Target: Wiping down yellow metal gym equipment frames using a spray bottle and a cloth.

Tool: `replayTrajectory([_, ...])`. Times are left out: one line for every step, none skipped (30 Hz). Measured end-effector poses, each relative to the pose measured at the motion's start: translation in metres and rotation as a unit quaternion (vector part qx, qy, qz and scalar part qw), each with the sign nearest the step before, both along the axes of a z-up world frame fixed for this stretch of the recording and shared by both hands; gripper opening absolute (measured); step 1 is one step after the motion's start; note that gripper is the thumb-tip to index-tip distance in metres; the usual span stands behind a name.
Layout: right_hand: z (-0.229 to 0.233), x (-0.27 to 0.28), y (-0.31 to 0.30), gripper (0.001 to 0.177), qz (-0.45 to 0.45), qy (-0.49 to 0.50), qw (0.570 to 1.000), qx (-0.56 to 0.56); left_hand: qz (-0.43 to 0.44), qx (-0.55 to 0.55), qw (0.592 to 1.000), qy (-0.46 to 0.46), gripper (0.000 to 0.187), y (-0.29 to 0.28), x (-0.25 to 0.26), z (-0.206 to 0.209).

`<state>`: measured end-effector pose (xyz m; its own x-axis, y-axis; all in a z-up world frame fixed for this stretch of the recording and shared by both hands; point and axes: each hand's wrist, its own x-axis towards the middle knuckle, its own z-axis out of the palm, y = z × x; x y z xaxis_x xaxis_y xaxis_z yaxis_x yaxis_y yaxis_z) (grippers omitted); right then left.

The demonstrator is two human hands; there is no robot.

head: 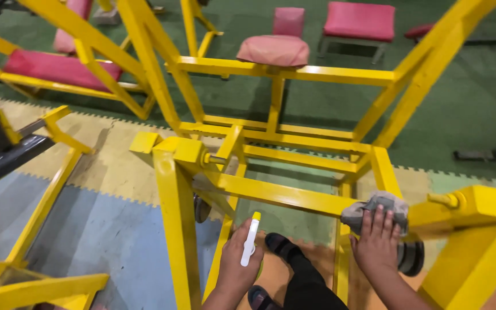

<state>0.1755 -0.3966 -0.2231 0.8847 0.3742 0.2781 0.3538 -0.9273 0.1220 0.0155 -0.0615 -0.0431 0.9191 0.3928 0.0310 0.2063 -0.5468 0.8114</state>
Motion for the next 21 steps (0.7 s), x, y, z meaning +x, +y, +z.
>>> replayTrajectory([0.002,-0.003,-0.004,0.103,-0.014,0.004,1.0,-0.003,-0.008,-0.011,1.0,0.005,0.064,-0.002,-0.002,-0.003])
replayTrajectory([0.002,0.0,-0.003,0.103,-0.015,0.005,1.0,-0.004,-0.009,-0.012,1.0,0.006,0.064,-0.004,-0.005,-0.004])
replayTrajectory([0.002,0.004,-0.001,0.094,-0.029,0.033,0.999,0.001,-0.014,-0.012,1.0,0.02,0.063,-0.005,-0.009,-0.005])
replayTrajectory([0.0,0.005,0.002,0.085,-0.041,0.063,0.997,0.008,-0.016,-0.011,0.999,0.036,0.063,-0.008,-0.015,-0.006])
replayTrajectory([0.0,0.004,0.006,0.085,-0.04,0.066,0.997,0.007,-0.015,-0.011,0.999,0.039,0.063,-0.012,-0.022,-0.005])
replayTrajectory([0.001,0.01,0.013,0.081,-0.037,0.082,0.995,-0.031,-0.01,-0.023,0.999,0.048,0.063,-0.013,-0.022,-0.002])
replayTrajectory([0.003,0.017,0.02,0.076,-0.035,0.098,0.992,-0.07,-0.005,-0.035,0.998,0.056,0.063,-0.015,-0.022,0.001])
replayTrajectory([0.004,0.022,0.032,0.076,-0.037,0.095,0.993,-0.067,-0.007,-0.033,0.998,0.053,0.063,-0.015,-0.022,0.004])
replayTrajectory([0.005,0.027,0.044,0.079,-0.023,0.12,0.989,-0.081,-0.002,-0.023,0.999,0.042,0.062,-0.016,-0.021,0.006])
replayTrajectory([0.006,0.031,0.054,0.082,-0.01,0.146,0.985,-0.095,0.003,-0.013,0.999,0.033,0.062,-0.018,-0.021,0.009])
replayTrajectory([0.003,0.036,0.057,0.082,-0.013,0.144,0.985,-0.093,0.0,-0.012,0.999,0.031,0.062,-0.02,-0.019,0.017])
replayTrajectory([0.0,0.044,0.062,0.075,0.028,0.141,0.988,-0.055,-0.003,-0.004,1.0,0.002,0.057,-0.022,-0.017,0.025])
replayTrajectory([-0.002,0.053,0.066,0.069,0.069,0.137,0.988,-0.016,-0.006,0.003,1.0,-0.026,0.053,-0.024,-0.013,0.033])
replayTrajectory([0.012,0.057,0.068,0.069,0.068,0.132,0.989,-0.014,-0.007,0.006,0.999,-0.031,0.053,-0.025,-0.009,0.031])
replayTrajectory([0.027,0.062,0.069,0.077,0.075,0.194,0.978,-0.001,-0.024,0.041,0.998,-0.043,0.053,-0.026,-0.004,0.029])
replayTrajectory([0.042,0.065,0.071,0.088,0.083,0.256,0.963,0.011,-0.041,0.075,0.995,-0.055,0.054,-0.028,0.0,0.028])
replayTrajectory([0.041,0.067,0.069,0.088,0.083,0.252,0.964,0.013,-0.041,0.077,0.994,-0.059,0.054,-0.032,0.006,0.03])
replayTrajectory([0.039,0.068,0.065,0.086,0.112,0.226,0.967,0.015,-0.041,0.081,0.994,-0.059,0.055,-0.037,0.014,0.032])
replayTrajectory([0.037,0.07,0.06,0.083,0.141,0.2,0.969,0.017,-0.04,0.084,0.994,-0.059,0.056,-0.042,0.022,0.033])
replayTrajectory([0.033,0.065,0.056,0.083,0.134,0.198,0.971,0.019,-0.047,0.084,0.993,-0.062,0.056,-0.049,0.031,0.047])
replayTrajectory([0.029,0.06,0.052,0.074,0.151,0.151,0.977,0.018,-0.056,0.074,0.992,-0.084,0.056,-0.056,0.04,0.06])
